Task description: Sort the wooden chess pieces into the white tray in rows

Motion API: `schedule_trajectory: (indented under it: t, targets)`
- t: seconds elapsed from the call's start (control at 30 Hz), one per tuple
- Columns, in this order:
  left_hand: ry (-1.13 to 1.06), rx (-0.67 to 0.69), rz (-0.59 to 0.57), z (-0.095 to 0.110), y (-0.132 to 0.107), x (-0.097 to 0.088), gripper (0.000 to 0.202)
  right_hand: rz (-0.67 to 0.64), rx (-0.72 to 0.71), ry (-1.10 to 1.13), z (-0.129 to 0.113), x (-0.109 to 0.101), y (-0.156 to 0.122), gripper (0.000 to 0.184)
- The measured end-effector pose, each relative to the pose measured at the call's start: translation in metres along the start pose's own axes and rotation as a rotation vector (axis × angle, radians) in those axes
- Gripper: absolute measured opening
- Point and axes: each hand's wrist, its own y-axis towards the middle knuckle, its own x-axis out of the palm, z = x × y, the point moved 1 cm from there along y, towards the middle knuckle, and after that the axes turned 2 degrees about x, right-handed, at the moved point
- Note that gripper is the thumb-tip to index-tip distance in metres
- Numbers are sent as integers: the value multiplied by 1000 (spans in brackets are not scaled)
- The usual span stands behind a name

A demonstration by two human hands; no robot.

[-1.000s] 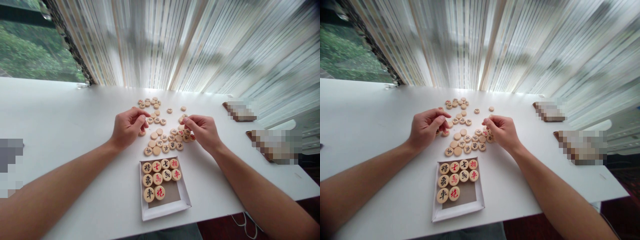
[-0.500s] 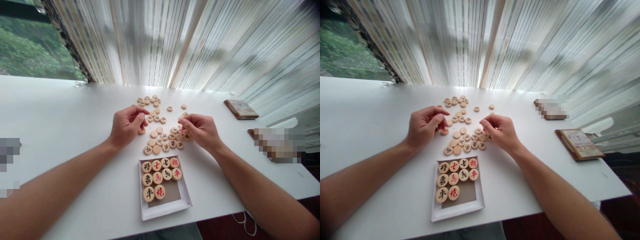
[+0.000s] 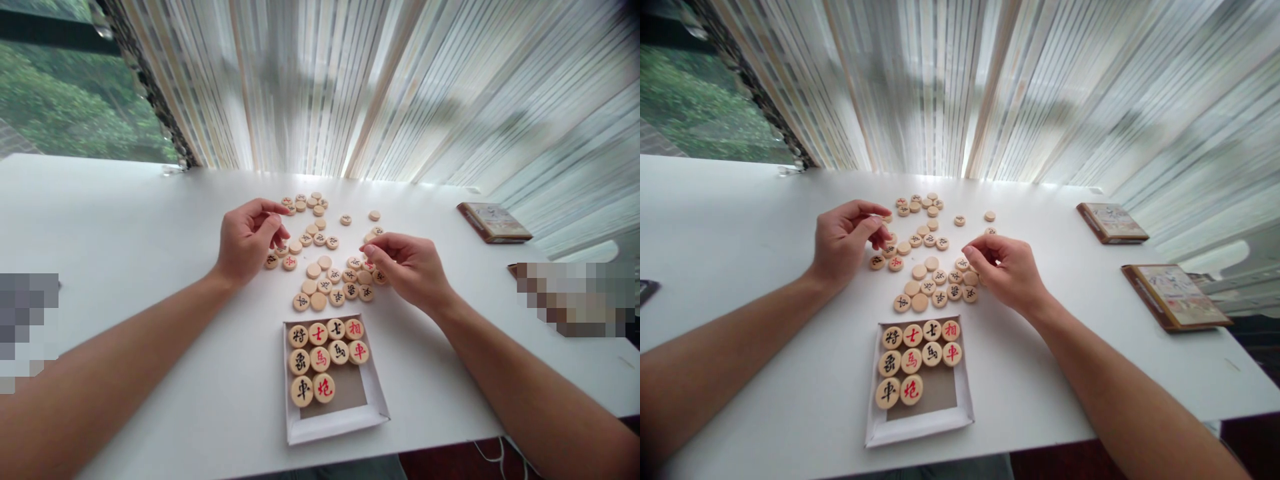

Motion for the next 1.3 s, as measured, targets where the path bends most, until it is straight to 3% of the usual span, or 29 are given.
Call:
schedule_trajectory:
  t: [0.23, 0.4, 0.8, 1.3]
  targets:
    - [18, 46, 117, -6, 25, -20, 11, -4, -18, -10, 0, 2, -1, 21]
    - [48, 17, 158, -11, 29, -26, 14, -28, -34, -48, 3, 3, -2, 21]
    - [287, 58, 50, -19, 16, -19, 20, -41, -69, -137, 3, 4, -3, 21]
    - [373, 49, -36, -18, 16, -19, 21, -24, -80, -208, 2, 4, 0, 21]
